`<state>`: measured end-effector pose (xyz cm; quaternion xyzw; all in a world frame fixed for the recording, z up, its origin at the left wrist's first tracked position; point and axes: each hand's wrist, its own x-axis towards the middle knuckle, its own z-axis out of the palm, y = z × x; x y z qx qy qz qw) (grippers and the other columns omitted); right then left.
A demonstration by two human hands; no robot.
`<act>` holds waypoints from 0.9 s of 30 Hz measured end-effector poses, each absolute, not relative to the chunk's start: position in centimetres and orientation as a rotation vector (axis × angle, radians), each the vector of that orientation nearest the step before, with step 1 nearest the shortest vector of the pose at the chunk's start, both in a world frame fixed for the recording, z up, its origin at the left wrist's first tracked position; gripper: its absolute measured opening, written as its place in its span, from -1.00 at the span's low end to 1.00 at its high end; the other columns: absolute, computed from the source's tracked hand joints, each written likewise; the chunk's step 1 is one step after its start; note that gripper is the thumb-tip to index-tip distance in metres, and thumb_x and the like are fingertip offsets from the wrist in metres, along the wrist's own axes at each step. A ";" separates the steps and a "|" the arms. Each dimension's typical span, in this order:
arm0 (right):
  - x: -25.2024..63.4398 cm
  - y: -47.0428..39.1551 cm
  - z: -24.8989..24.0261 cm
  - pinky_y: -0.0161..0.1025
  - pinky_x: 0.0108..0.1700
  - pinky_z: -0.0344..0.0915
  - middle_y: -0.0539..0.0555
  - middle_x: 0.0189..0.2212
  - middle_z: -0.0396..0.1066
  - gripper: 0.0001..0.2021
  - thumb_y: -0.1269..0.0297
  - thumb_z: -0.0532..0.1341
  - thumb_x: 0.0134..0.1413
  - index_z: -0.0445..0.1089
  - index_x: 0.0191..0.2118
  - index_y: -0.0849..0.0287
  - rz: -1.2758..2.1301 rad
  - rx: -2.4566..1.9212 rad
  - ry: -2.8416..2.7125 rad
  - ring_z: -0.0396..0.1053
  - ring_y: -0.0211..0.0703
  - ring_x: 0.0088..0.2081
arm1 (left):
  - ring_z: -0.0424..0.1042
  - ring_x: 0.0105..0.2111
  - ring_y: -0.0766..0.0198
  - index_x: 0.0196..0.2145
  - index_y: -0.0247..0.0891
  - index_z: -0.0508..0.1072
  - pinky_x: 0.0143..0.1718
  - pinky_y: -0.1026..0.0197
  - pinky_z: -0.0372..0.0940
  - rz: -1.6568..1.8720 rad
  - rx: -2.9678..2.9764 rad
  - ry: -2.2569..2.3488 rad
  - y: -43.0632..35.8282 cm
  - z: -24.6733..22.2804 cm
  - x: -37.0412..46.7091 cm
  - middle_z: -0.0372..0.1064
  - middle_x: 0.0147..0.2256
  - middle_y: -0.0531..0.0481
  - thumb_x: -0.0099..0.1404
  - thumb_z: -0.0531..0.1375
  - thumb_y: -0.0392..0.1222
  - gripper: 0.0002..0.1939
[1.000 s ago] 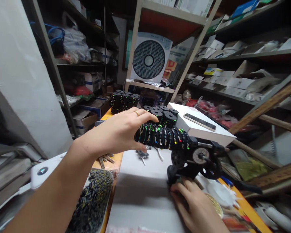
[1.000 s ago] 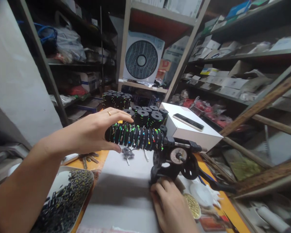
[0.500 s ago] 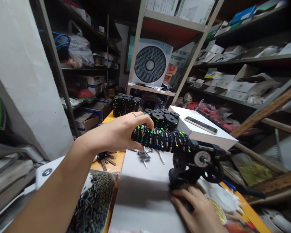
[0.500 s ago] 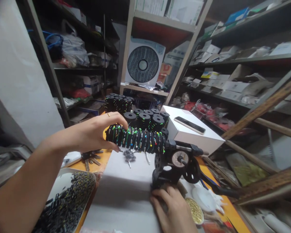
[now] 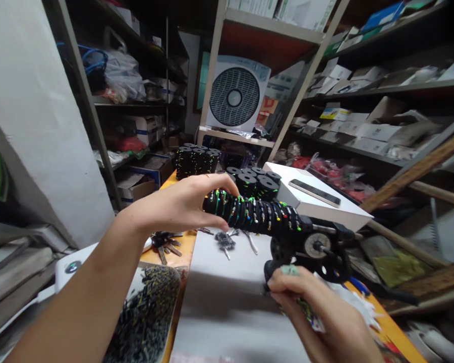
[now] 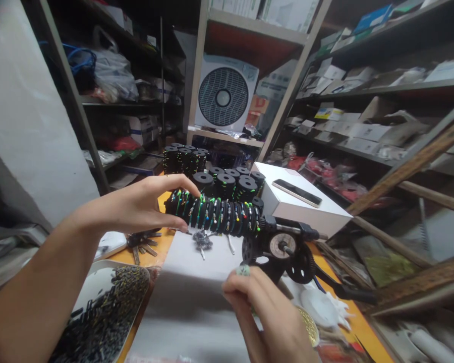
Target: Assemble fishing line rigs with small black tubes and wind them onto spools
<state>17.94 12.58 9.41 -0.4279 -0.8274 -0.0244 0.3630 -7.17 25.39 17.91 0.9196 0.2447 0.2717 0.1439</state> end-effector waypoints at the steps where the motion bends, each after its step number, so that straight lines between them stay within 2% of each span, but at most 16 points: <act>1: 17.3 13.0 10.8 -0.39 -0.27 0.37 0.04 -0.33 0.39 -0.85 0.53 0.11 0.22 0.31 -0.20 0.13 -0.088 -1.056 -2.120 0.44 -0.25 -0.30 | 0.37 -0.11 0.19 -0.03 -0.14 0.35 -0.12 0.20 0.22 0.783 2.652 0.706 25.4 17.9 -7.2 0.40 -0.08 0.03 0.18 0.31 -0.15 -0.60; 7: 14.0 16.4 15.3 -0.40 -0.29 0.36 -0.01 -0.34 0.48 -0.85 0.56 0.21 0.16 0.38 -0.23 0.15 -0.346 -0.900 -1.982 0.46 -0.31 -0.34 | 0.37 -0.14 0.18 -0.06 -0.15 0.35 -0.14 0.18 0.23 0.793 2.661 0.704 25.5 17.8 -7.0 0.40 -0.11 0.01 0.18 0.32 -0.12 -0.62; 16: 12.5 18.4 14.7 -0.37 -0.24 0.46 -0.05 -0.32 0.55 -0.73 0.56 0.29 0.06 0.36 -0.16 0.11 -0.532 -0.831 -1.891 0.53 -0.28 -0.36 | 0.37 -0.19 0.23 -0.06 -0.17 0.35 -0.20 0.23 0.22 0.787 2.658 0.665 25.5 17.8 -7.2 0.39 -0.14 0.03 0.19 0.32 -0.13 -0.62; 23: 13.1 19.3 14.0 -0.26 -0.19 0.48 -0.03 -0.27 0.51 -0.75 0.53 0.30 0.07 0.35 -0.16 0.10 -0.169 -0.879 -1.773 0.53 -0.21 -0.27 | 0.38 -0.15 0.19 -0.06 -0.15 0.34 -0.13 0.19 0.24 0.766 2.610 0.683 25.3 17.9 -7.3 0.40 -0.10 0.04 0.20 0.31 -0.14 -0.64; 27: 13.1 19.4 14.2 -0.31 -0.20 0.48 -0.03 -0.28 0.50 -0.75 0.53 0.30 0.08 0.34 -0.16 0.10 -0.098 -0.881 -1.761 0.53 -0.25 -0.28 | 0.33 0.04 0.11 0.07 -0.14 0.27 0.00 0.13 0.24 0.804 2.536 0.740 25.6 17.3 -7.6 0.33 0.06 -0.04 0.14 0.35 -0.09 -0.43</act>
